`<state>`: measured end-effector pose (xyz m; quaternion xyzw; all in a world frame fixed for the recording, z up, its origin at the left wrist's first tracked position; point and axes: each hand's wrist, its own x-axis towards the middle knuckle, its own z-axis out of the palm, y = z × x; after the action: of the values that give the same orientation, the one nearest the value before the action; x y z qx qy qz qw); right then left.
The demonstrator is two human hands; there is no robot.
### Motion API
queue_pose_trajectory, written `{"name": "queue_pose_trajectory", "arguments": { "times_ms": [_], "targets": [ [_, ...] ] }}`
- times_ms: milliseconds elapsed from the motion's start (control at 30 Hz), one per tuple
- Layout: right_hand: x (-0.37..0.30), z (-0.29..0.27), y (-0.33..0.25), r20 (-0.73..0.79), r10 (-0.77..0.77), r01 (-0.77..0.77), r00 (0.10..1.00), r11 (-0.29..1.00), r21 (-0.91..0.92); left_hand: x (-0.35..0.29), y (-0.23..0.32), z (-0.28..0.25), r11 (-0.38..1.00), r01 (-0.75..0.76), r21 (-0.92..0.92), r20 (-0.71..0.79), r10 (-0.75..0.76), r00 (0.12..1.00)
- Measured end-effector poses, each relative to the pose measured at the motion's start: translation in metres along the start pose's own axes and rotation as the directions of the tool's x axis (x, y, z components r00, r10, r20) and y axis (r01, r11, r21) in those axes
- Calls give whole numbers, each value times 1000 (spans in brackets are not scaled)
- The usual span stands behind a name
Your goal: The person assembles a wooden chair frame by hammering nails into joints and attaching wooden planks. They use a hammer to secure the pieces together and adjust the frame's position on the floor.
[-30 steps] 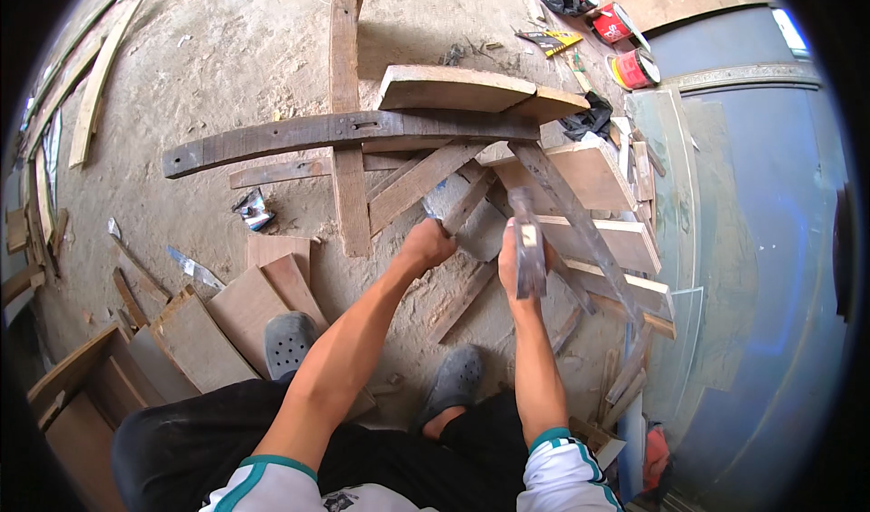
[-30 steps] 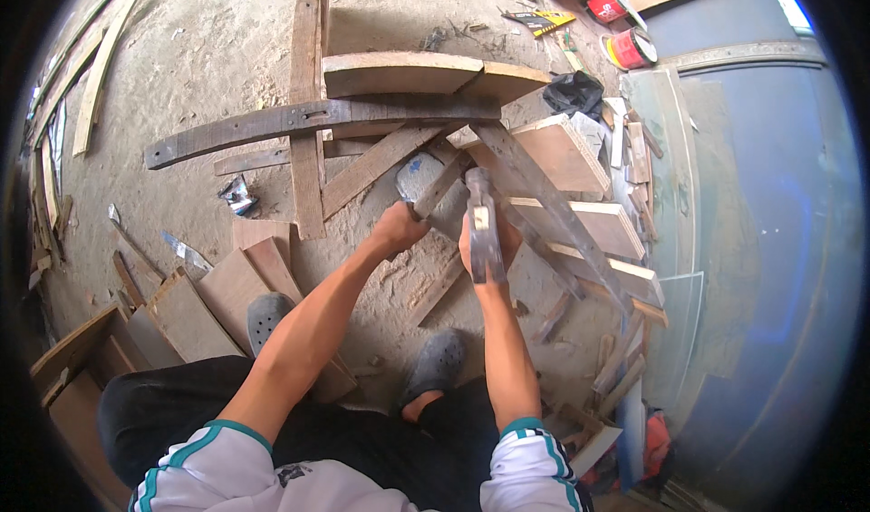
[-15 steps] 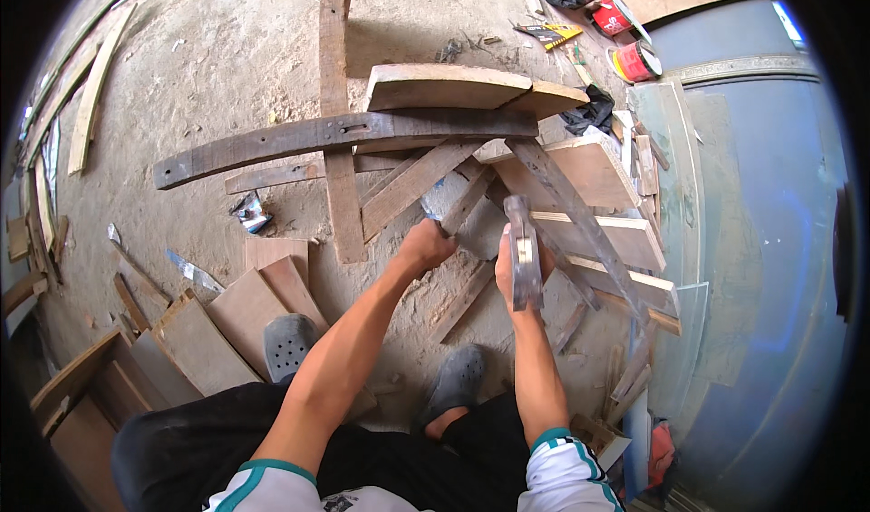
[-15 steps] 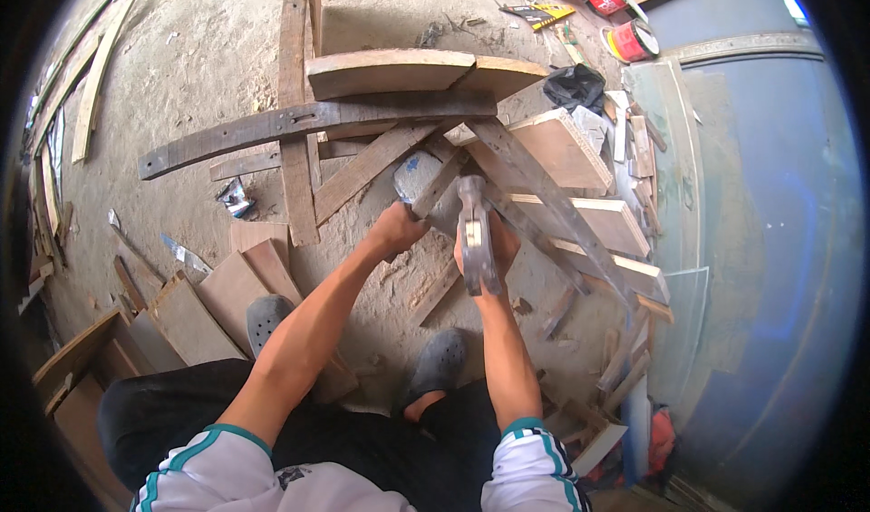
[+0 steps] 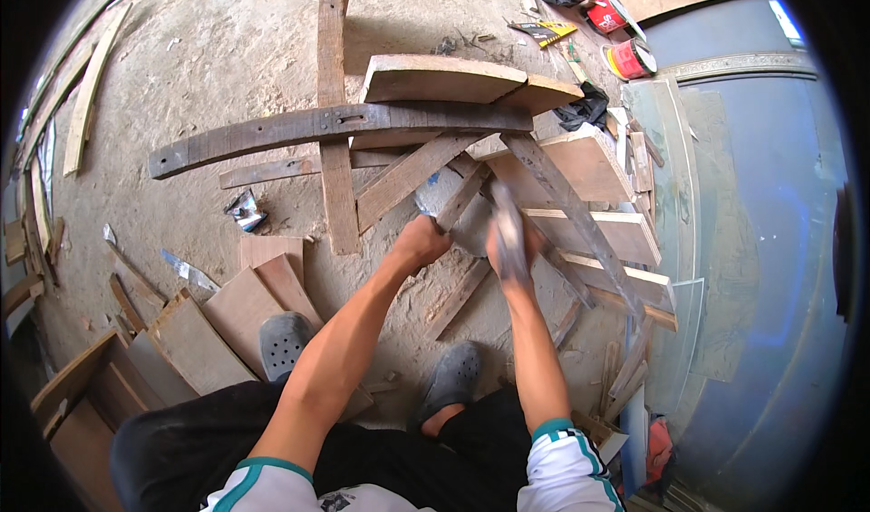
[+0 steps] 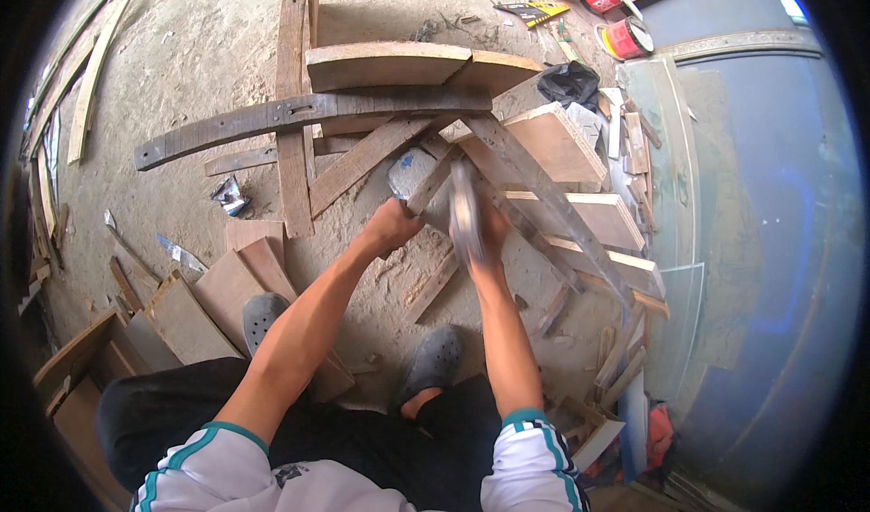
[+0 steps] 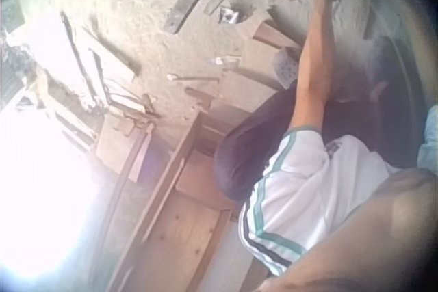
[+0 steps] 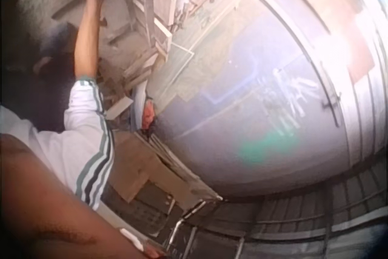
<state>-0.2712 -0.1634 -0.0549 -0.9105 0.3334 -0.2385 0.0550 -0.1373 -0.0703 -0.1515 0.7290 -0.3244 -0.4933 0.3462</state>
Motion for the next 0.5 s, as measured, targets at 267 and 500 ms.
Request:
{"name": "queue_pose_trajectory", "arguments": {
  "times_ms": [267,500],
  "targets": [
    [11,-5,-37,-86,47,-34,995,988,152,-1,-20,-11,999,11,31,-64,-9,998],
    [-16,23,42,-1,198,-198,980,980,-19,-12,47,-13,994,108,-35,212,-98,972]
  ]
}}
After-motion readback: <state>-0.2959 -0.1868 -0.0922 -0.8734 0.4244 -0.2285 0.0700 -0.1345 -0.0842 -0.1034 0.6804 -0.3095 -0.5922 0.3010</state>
